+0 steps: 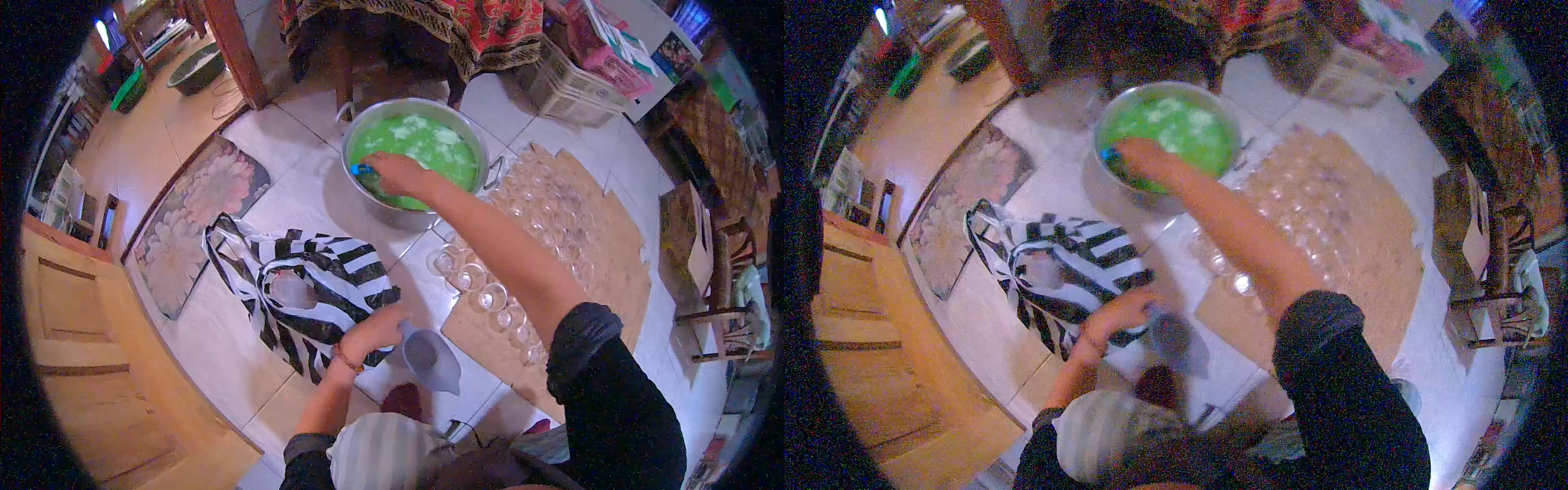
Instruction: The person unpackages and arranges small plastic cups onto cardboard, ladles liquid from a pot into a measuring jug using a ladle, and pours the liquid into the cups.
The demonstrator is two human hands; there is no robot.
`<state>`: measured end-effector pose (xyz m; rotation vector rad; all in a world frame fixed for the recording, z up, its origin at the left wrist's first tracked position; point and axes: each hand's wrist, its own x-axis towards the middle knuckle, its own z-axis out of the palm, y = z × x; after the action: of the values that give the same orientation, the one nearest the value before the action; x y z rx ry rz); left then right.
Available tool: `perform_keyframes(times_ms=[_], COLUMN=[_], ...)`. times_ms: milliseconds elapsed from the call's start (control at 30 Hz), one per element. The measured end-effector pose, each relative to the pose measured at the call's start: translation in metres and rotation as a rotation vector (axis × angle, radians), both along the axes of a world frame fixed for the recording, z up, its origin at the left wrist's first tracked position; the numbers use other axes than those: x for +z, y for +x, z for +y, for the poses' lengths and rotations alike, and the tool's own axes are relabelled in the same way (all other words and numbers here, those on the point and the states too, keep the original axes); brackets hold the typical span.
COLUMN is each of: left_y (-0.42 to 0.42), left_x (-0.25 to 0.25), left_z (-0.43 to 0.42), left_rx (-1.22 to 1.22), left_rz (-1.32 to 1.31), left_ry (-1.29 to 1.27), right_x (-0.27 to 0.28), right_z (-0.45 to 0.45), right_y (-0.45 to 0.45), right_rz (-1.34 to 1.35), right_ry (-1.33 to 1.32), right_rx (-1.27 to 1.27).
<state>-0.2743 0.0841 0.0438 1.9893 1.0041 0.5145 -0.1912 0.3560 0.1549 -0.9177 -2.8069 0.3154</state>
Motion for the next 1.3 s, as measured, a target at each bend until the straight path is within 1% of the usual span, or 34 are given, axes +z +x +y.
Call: perform_keyframes(times_ms=[67, 100, 167, 200, 267, 300, 367, 433, 467, 533, 633, 733, 867, 967, 1033, 1167, 1233, 1267, 1300], left_y=[-0.004, -0.005, -0.005, -0.006, -0.012, -0.014, -0.019, -0.027, -0.03, -0.035, -0.039, -0.041, -0.045, -0.048, -0.048, -0.042, -0.039, -0.037, -0.036], left_x=[-0.011, 0.0, 0.032, 0.031, 0.029, 0.04, 0.074, 0.075, 0.075, 0.096, 0.103, 0.102, 0.102, 0.097, 0.096, 0.111, 0.097, 0.092, 0.094], left_z=[-0.004, -0.008, -0.019, -0.023, -0.031, -0.036, -0.048, -0.054, -0.057, -0.057, -0.059, -0.062, -0.075, -0.084, -0.089, -0.094, -0.101, -0.104, -0.103], left_rx=[-0.042, -0.028, -0.003, -0.013, -0.028, 0.019, 0.116, 0.1, 0.089, 0.062, 0.071, 0.079, 0.135, 0.174, 0.168, 0.198, 0.281, 0.323, 0.335], left_rz=[-0.008, -0.009, -0.019, -0.043, -0.095, -0.063, 0.004, -0.022, -0.033, -0.059, -0.131, -0.2, -0.348, -0.332, -0.392, -0.592, -0.846, -0.973, -0.97], left_ry=[0.022, 0.002, -0.042, -0.08, -0.149, -0.117, -0.051, -0.085, -0.099, -0.21, -0.31, -0.413, -0.486, -0.616, -0.662, -0.77, -0.873, -0.923, -0.898], right_x=[0.0, 0.001, 0.004, 0.01, 0.025, 0.032, 0.045, 0.063, 0.069, 0.08, 0.101, 0.103, 0.097, 0.096, 0.101, 0.101, 0.114, 0.117, 0.116], right_z=[-0.003, -0.005, -0.011, -0.015, -0.02, -0.023, -0.019, -0.013, -0.014, -0.015, -0.029, -0.032, -0.021, -0.017, -0.019, 0.001, -0.004, -0.008, -0.007], right_y=[-0.007, -0.01, -0.011, -0.011, -0.002, 0.005, 0.026, 0.051, 0.061, 0.079, 0.094, 0.1, 0.106, 0.109, 0.112, 0.139, 0.146, 0.148, 0.155], right_rz=[0.042, 0.059, -0.073, -0.141, -0.143, -0.145, -0.061, -0.009, 0.046, 0.154, 0.034, 0.076, -0.048, -0.083, -0.1, -0.118, -0.13, -0.03, -0.027], right_ry=[0.006, 0.01, 0.044, 0.06, 0.119, 0.143, 0.239, 0.189, 0.201, 0.221, 0.157, 0.249, 0.306, 0.352, 0.42, 0.336, 0.329, 0.073, 0.128], right_rx=[-0.009, -0.009, -0.034, -0.048, -0.086, -0.103, -0.12, -0.131, -0.084, 0.007, 0.106, 0.241, 0.343, 0.389, 0.404, 0.345, 0.334, 0.173, 0.206])
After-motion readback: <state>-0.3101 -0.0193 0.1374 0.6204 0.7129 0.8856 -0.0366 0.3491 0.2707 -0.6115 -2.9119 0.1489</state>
